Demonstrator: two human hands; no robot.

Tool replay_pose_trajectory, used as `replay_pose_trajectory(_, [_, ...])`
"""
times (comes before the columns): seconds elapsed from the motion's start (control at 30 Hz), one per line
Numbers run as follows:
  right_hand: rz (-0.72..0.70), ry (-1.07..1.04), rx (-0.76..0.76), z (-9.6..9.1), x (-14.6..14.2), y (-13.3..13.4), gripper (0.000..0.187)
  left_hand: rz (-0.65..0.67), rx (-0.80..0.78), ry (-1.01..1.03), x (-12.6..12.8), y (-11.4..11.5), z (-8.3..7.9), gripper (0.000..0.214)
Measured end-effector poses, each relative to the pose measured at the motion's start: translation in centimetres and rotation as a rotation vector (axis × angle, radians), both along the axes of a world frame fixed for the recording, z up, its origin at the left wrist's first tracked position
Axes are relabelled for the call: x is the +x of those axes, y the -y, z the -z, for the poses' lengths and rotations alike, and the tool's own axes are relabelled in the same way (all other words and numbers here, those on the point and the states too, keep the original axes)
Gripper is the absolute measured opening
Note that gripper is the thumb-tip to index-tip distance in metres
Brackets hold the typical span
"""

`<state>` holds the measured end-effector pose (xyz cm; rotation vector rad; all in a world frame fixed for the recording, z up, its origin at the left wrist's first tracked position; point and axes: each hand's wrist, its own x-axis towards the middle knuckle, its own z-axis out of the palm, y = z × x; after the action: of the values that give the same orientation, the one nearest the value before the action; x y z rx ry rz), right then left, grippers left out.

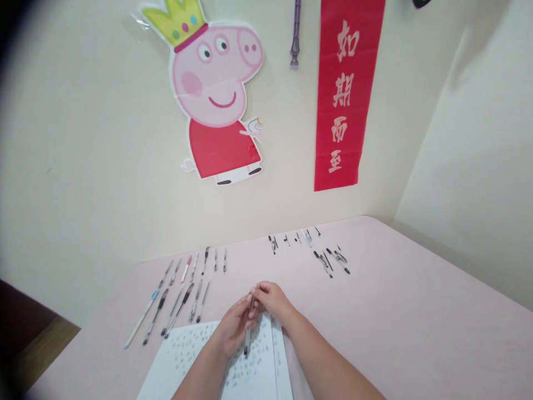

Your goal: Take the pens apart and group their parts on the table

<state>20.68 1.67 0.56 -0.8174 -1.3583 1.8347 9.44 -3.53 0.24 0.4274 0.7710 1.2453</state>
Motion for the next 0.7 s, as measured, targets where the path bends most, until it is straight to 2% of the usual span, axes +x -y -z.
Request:
replay_pose_trajectory(0.33, [-0.003, 0.016, 0.169, -0.18, 0.52, -0.3, 0.043, 0.024, -0.072, 0.075, -0.11, -0.06, -0.83, 0.015])
replay_pose_trajectory(0.6, [-0.029, -0.039, 0.014, 0.38, 0.28, -0.27, 0.043, -0.024, -0.08, -0.018, 0.04, -0.21, -0.54, 0.016])
replay_pose_trajectory(0.7, [-0.006, -0.007, 0.048, 0.49, 0.33, -0.47, 0.043, -0.008, -0.059, -0.015, 0.02, -0.2, -0.48, 0.018])
